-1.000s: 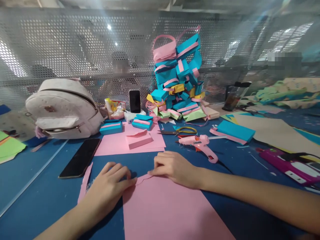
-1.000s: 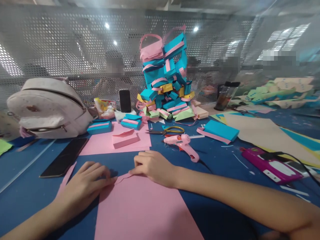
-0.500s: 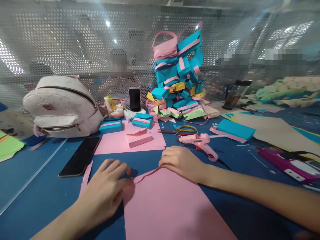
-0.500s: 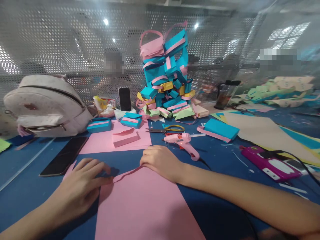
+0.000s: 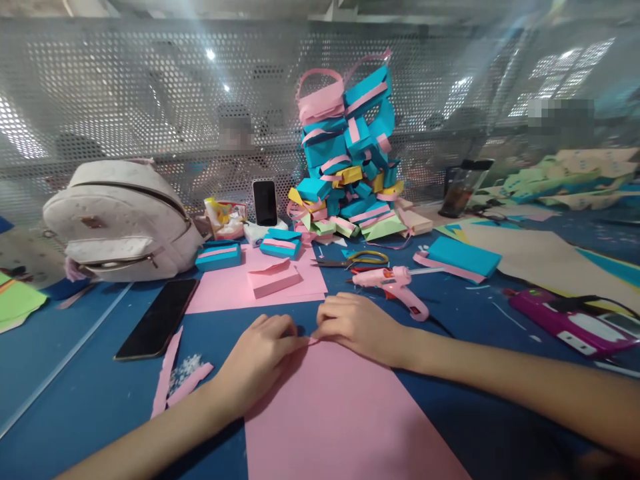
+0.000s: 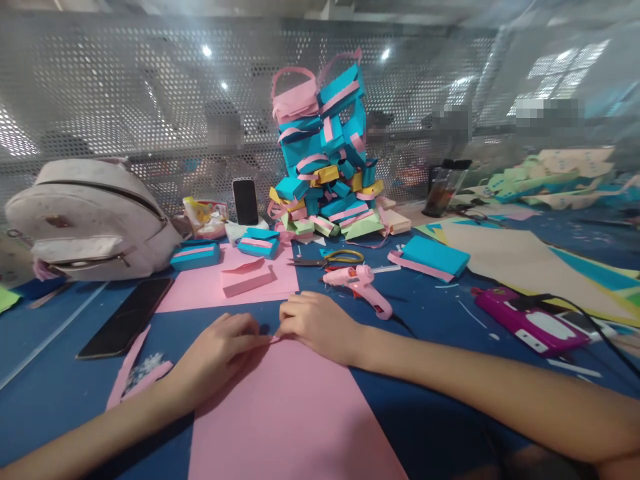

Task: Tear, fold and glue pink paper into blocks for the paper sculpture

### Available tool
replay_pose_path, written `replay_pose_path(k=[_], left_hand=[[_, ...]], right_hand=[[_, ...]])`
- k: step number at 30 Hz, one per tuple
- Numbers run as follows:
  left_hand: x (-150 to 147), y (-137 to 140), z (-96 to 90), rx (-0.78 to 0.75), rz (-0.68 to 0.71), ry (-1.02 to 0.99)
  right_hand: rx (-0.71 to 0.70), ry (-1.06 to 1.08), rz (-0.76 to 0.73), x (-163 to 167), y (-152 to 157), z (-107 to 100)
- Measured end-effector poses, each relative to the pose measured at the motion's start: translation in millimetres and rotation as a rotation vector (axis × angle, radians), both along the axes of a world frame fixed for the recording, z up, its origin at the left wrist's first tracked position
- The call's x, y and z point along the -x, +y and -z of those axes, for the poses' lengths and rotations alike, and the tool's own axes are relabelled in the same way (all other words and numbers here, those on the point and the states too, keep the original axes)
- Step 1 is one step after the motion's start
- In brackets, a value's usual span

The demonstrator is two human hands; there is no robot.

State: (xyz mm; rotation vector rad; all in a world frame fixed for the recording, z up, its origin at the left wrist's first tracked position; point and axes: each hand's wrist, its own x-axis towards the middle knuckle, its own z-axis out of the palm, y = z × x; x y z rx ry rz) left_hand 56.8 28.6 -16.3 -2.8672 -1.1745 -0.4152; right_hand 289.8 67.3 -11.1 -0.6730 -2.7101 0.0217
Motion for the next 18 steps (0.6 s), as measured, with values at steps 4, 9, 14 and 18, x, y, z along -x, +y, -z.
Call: replay_pose_path(k=[4,9,14,18], left_hand=[[1.5,-5.6,-6.6,-0.051,0.077,0.085],[-1.2,-6.7,-11.5,-0.096,0.122,0.151],[-1.3,-7.4,-8.7,-0.125,0.105,0.208],[0.8,-7.6,-6.1,-0.136,0.1,0.218]], right_hand=[[-0.2,-0.047,0.026,-7.3,-9.9,4.9],[-0.371,-0.114,0.164,-19.3,-20.5,12.1],[-0.417,-0.186,0.317,-33.7,-30.4,14.6],[-0.458,-0.291,0.416,-40.5,-37.8,15.1]])
